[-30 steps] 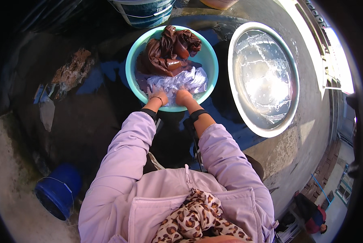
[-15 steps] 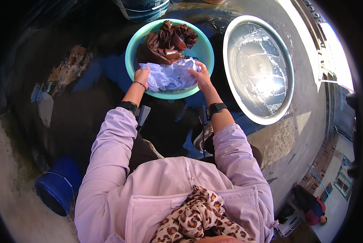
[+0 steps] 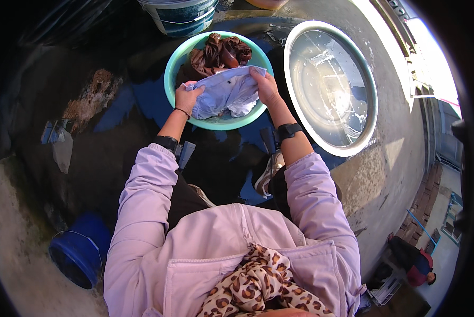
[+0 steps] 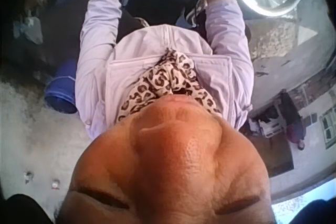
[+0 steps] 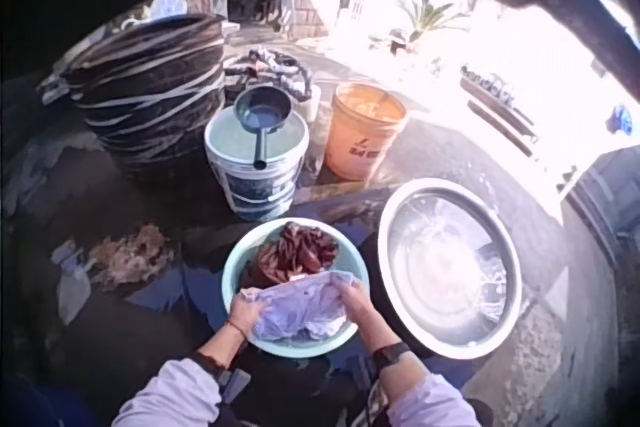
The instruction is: The person washes two pieces of clothing by hand in a large metal basin filled with water. They first wring out a brown garment and place it in a green basin, then wash and wring out a light purple garment, placing it in the same green basin.
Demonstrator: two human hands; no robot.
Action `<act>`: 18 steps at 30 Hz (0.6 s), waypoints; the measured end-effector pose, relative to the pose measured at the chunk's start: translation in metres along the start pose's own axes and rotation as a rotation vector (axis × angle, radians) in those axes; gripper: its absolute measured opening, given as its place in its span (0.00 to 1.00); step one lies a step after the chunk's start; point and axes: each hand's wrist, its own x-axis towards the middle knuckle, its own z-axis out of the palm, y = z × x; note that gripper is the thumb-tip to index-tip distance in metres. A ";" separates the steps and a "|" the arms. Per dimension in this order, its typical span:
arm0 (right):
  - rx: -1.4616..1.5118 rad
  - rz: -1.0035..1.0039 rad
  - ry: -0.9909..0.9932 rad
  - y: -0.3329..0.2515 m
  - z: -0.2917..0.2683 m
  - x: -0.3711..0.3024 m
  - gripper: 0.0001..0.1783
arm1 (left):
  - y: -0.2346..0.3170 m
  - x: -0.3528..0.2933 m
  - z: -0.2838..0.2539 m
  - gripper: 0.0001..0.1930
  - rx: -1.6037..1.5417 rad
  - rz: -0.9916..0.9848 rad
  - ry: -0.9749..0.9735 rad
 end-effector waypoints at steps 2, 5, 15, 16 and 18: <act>0.114 -0.022 -0.147 -0.011 0.011 -0.006 0.17 | 0.017 0.001 -0.002 0.09 -0.244 0.005 -0.124; 0.045 -0.089 -0.333 -0.007 0.038 -0.017 0.27 | 0.038 -0.006 0.010 0.15 -0.637 -0.143 -0.270; -0.842 -0.419 -0.532 0.059 0.041 -0.042 0.67 | 0.021 -0.058 0.003 0.35 -0.809 -0.467 -0.707; -0.817 -0.488 -0.553 0.062 0.039 -0.046 0.68 | 0.018 -0.059 0.000 0.33 -0.848 -0.472 -0.695; -0.840 -0.559 -0.562 0.062 0.037 -0.052 0.70 | 0.019 -0.053 0.001 0.32 -0.907 -0.499 -0.591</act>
